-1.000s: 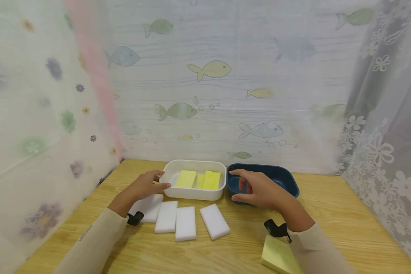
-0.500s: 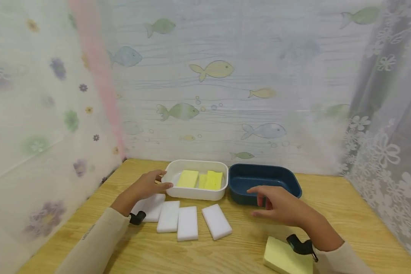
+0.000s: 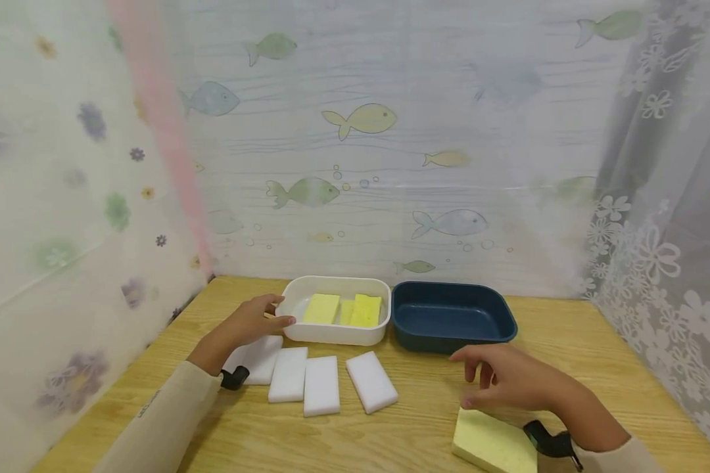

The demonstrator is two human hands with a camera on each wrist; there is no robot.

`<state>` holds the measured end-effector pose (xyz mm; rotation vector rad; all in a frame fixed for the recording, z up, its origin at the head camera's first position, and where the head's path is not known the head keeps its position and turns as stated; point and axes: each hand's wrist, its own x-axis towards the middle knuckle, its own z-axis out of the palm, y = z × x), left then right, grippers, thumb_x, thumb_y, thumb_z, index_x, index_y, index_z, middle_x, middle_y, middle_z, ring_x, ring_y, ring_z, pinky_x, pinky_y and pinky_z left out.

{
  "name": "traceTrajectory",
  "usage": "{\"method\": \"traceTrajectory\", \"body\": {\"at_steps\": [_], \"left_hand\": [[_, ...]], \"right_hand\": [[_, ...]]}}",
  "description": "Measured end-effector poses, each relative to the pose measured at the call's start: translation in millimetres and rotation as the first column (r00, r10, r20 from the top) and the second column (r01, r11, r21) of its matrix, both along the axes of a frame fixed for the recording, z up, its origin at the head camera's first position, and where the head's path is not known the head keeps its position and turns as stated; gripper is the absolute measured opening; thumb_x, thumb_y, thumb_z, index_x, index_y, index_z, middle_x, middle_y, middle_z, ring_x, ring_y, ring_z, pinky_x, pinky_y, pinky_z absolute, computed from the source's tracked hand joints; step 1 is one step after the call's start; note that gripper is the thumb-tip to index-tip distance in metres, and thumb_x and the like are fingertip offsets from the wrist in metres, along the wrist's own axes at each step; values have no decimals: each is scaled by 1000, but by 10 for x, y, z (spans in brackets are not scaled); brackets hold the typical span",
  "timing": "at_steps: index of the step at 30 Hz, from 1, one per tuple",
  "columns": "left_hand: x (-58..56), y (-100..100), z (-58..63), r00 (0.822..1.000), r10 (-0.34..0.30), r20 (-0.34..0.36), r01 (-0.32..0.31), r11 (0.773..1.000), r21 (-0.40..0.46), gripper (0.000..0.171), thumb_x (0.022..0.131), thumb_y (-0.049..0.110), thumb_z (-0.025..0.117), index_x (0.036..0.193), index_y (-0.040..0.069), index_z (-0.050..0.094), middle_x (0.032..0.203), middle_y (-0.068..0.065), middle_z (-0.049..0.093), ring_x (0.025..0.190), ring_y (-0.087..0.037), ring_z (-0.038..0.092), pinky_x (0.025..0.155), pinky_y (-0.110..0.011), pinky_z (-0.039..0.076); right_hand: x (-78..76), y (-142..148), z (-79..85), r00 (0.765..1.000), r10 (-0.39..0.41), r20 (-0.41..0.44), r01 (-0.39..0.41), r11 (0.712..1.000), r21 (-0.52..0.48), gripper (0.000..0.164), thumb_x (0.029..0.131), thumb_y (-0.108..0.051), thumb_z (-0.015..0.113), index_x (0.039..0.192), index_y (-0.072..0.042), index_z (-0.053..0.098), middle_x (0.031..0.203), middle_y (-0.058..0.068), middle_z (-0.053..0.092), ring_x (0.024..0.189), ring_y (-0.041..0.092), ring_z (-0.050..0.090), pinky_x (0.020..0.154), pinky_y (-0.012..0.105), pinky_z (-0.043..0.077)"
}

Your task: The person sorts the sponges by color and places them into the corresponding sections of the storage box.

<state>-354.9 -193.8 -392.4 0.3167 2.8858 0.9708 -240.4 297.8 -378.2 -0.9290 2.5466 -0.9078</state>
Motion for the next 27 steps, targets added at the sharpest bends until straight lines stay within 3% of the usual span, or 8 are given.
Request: {"method": "traceTrajectory", "body": {"at_steps": [5,9,17,27], "left_hand": [[3,0,-6,1000,11,2,-11,1000,-6,83,80,58,68,143,11,41,126,-13,58,112,-24,57,91,-46,47],[10,3,-1,1000,19,10,-19,1000,-6,82,80,58,68,142,11,42,126,-13,58,112,-24,56,92,-47,46],[-3,4,11,1000,8,10,-8,1000,-10,83,80,61,66,142,10,43,125,-12,59,113,-26,56,92,-50,45],[7,12,28,1000,-2,11,2,1000,-9,81,81,59,66,142,11,43,123,-11,60,113,-25,56,92,-48,45]], "right_hand": [[29,93,-35,975,75,210,-66,997,-49,58,85,-21,72,136,-7,48,108,14,59,84,15,61,66,30,51],[26,116,-66,951,105,290,-88,994,-72,59,82,-17,75,134,-4,49,107,15,59,81,17,63,66,31,52],[29,94,-80,954,112,278,-100,993,-56,52,84,-21,73,129,-5,54,98,11,61,72,10,59,62,29,50],[9,36,-169,973,92,209,-91,996,-15,44,89,-27,67,128,-9,55,94,5,60,78,7,54,61,27,45]]}}
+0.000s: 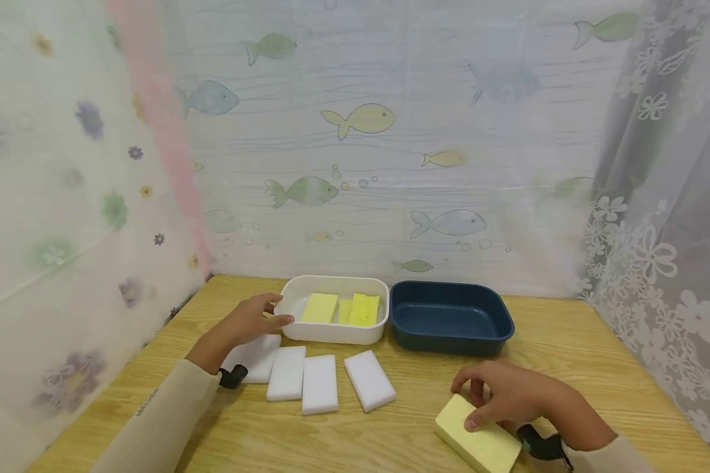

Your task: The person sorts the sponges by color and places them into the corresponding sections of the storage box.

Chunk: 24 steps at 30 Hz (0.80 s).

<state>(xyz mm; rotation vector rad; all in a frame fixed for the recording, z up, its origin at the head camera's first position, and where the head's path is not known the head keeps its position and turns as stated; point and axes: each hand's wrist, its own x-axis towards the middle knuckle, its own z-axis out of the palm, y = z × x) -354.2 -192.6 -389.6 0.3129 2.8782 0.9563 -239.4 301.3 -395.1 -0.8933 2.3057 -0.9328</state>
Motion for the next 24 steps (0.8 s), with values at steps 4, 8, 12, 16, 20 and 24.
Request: {"method": "traceTrajectory", "body": {"at_steps": [4,8,12,16,20,24], "left_hand": [[10,1,13,1000,-1,-1,1,1000,-2,81,81,59,66,142,11,42,124,-12,59,113,-25,56,92,-48,46],[20,2,14,1000,3,1,-3,1000,0,82,81,58,66,142,10,42,125,-13,59,113,-25,56,92,-48,45],[19,-1,3,1000,8,3,-8,1000,8,82,81,57,67,143,10,41,127,-14,57,114,-26,55,93,-48,45],[7,-10,-11,1000,10,2,-10,1000,6,84,80,59,67,143,11,41,128,-13,57,114,-25,55,93,-49,45],[-7,-15,-16,1000,6,-3,-6,1000,6,83,79,61,67,141,11,43,125,-11,59,112,-24,56,92,-49,45],[-2,-10,-12,1000,4,-3,-4,1000,9,83,79,60,67,141,11,44,124,-10,59,111,-23,56,92,-48,45]], "right_hand": [[-4,-22,-23,1000,-2,-27,2,1000,14,44,90,-30,65,128,-11,54,93,2,60,76,6,54,60,27,44],[-2,-60,-31,997,-13,-73,16,999,37,42,92,-33,63,128,-14,55,94,-1,61,77,7,55,61,27,44],[-8,-103,-43,991,-44,-129,52,997,57,41,92,-36,61,128,-16,56,92,-3,61,76,7,55,61,26,43],[-21,-147,-56,983,-83,-164,93,994,54,44,91,-39,62,127,-14,56,87,-4,60,71,6,54,59,26,43],[-29,-198,-68,972,-140,-191,152,987,52,46,90,-42,62,126,-13,56,90,-3,60,73,7,54,58,26,43],[-26,-241,-89,958,-186,-217,203,978,57,48,90,-44,62,125,-12,56,94,-2,61,77,6,55,61,26,44]]}}
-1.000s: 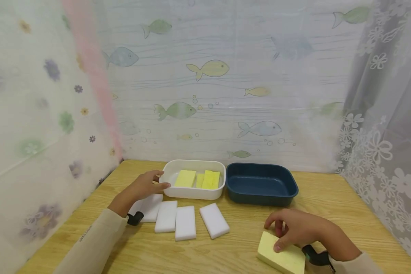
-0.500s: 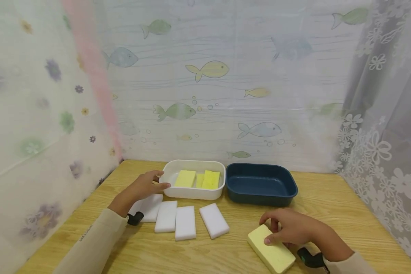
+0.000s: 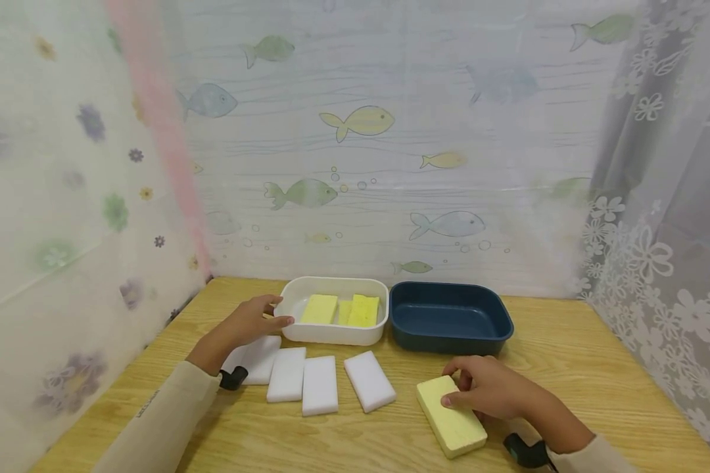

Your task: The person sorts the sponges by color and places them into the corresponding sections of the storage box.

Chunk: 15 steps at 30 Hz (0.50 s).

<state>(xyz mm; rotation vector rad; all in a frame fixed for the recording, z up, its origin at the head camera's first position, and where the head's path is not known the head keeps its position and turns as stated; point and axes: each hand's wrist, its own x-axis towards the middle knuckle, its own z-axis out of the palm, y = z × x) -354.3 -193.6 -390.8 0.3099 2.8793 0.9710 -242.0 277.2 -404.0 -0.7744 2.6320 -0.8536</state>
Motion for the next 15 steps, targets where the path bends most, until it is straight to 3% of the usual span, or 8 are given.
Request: {"method": "traceTrajectory", "body": {"at_steps": [4,10,15], "left_hand": [[-10,6,-14,1000,1,3,-1,1000,-4,85,78,62,66,142,11,42,125,-11,58,113,-24,56,93,-48,45],[-29,-17,-37,1000,-16,4,16,1000,6,87,80,62,65,145,10,39,126,-14,57,112,-26,55,87,-45,48],[-17,-7,-11,1000,-18,6,18,1000,3,87,80,63,64,145,11,38,128,-13,56,116,-27,54,89,-47,47]], "right_hand": [[-12,-37,-42,998,-63,-5,62,998,-2,49,90,-46,61,124,-9,56,99,0,61,82,7,57,64,27,46],[-49,-119,-124,980,-143,140,161,978,-134,52,92,-41,60,125,-2,52,86,6,64,63,20,60,57,35,50],[-67,-122,-151,967,-141,212,183,963,-197,55,93,-38,60,131,0,47,83,11,63,57,28,61,55,40,52]]}}
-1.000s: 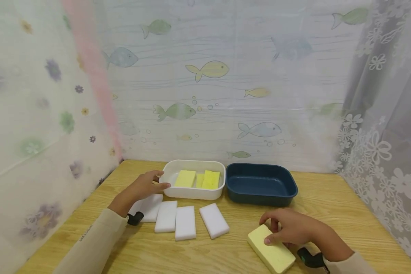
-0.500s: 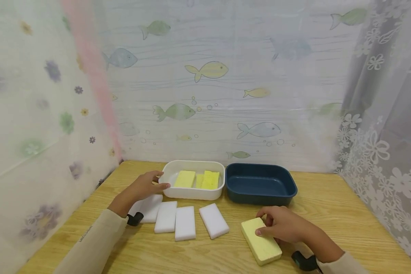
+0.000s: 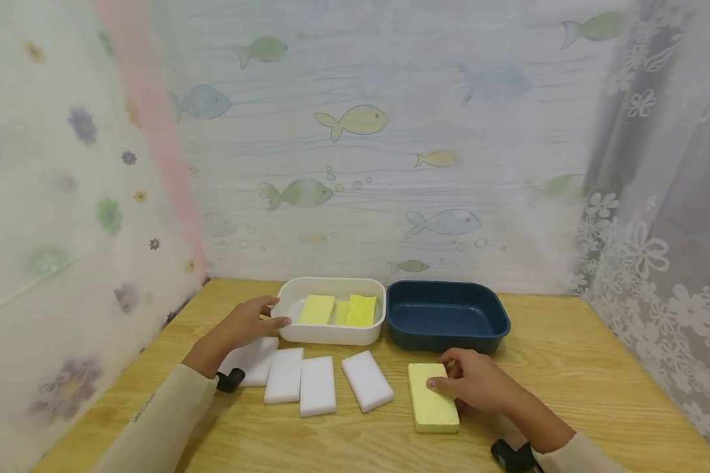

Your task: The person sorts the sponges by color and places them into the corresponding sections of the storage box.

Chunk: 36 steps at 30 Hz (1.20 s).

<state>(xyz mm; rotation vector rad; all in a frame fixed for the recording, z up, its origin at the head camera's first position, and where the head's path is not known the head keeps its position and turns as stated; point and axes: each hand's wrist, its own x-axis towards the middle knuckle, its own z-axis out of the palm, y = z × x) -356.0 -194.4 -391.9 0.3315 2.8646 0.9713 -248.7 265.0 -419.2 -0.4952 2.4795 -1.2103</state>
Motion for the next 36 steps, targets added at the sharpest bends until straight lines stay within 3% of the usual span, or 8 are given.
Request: {"method": "traceTrajectory", "body": {"at_steps": [6,13,19,27,36], "left_hand": [[-2,3,15,1000,4,-2,-4,1000,-6,85,81,62,64,144,11,39,127,-13,56,114,-27,54,89,-47,47],[-17,5,23,1000,8,-4,-8,1000,-2,86,80,62,65,144,11,40,126,-13,57,115,-27,54,90,-49,46],[-4,10,19,1000,12,3,-12,1000,5,86,79,63,65,144,12,41,126,-12,58,115,-26,55,91,-48,46],[1,5,5,1000,9,3,-9,1000,-5,88,79,64,64,144,12,40,125,-12,58,113,-26,55,89,-48,47],[24,8,7,1000,21,-6,-21,1000,-11,85,79,61,66,144,12,41,124,-12,59,114,-25,55,94,-49,44]], "right_hand": [[-5,111,47,991,130,17,-130,991,-12,65,88,-27,69,141,-5,38,97,14,57,72,21,57,62,34,50],[20,161,102,957,285,63,-276,954,-119,91,81,-12,76,150,-3,17,106,21,50,66,10,51,63,29,50],[29,140,115,954,295,57,-290,954,-83,95,76,-16,81,149,-5,21,97,19,55,66,13,55,59,27,50],[49,122,86,953,302,27,-299,951,-84,89,78,-17,79,147,-2,25,97,17,56,63,10,54,59,27,50],[73,71,88,961,277,-16,-277,961,-9,83,78,-25,79,145,-8,33,91,11,61,61,8,51,56,26,48]]}}
